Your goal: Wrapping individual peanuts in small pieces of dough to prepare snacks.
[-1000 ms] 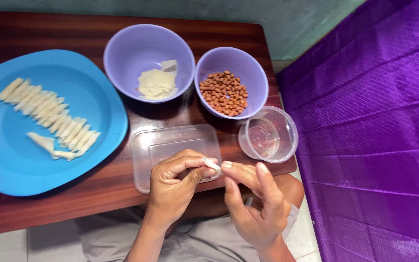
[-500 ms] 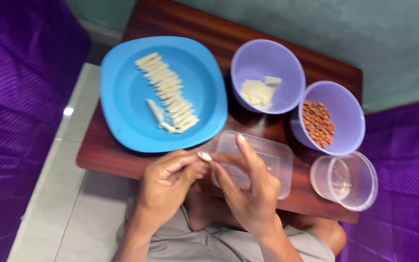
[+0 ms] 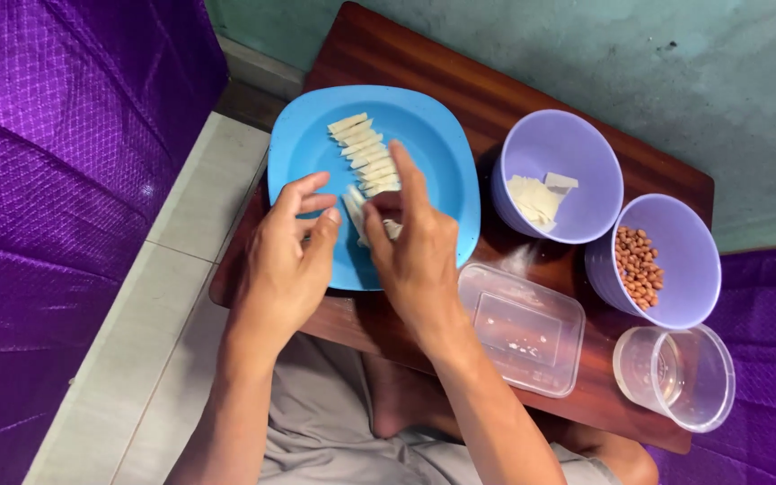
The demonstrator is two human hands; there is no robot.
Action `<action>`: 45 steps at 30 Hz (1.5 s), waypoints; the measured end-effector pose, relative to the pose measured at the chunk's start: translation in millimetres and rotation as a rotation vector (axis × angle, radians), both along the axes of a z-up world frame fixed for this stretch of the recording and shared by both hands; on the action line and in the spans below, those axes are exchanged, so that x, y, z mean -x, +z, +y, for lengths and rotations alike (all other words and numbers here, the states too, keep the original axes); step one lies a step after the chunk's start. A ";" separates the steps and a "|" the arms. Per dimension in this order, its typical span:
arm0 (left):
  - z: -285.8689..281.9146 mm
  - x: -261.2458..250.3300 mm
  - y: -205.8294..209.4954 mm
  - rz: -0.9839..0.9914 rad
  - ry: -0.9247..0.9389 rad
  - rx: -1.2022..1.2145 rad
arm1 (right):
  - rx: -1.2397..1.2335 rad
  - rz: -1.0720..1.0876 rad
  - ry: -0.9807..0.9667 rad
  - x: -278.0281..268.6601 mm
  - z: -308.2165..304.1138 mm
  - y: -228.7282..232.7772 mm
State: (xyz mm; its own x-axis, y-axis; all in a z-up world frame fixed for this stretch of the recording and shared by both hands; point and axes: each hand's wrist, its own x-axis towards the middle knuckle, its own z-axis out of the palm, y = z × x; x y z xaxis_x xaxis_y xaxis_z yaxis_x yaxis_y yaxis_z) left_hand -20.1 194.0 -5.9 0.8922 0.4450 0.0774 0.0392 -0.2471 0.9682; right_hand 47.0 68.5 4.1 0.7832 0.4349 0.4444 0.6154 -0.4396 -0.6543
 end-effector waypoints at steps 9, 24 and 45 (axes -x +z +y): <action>6.7 -8.7 1.1 0.132 -0.067 -0.041 | 0.072 -0.061 -0.074 -4.2 -1.1 -24.0; -0.2 -4.9 11.2 0.021 -0.028 -0.060 | 0.009 -0.084 -0.129 0.1 -43.5 -2.5; -114.8 -135.5 20.6 -0.458 -0.384 -0.302 | 0.246 -0.075 -0.179 -14.6 -190.5 34.1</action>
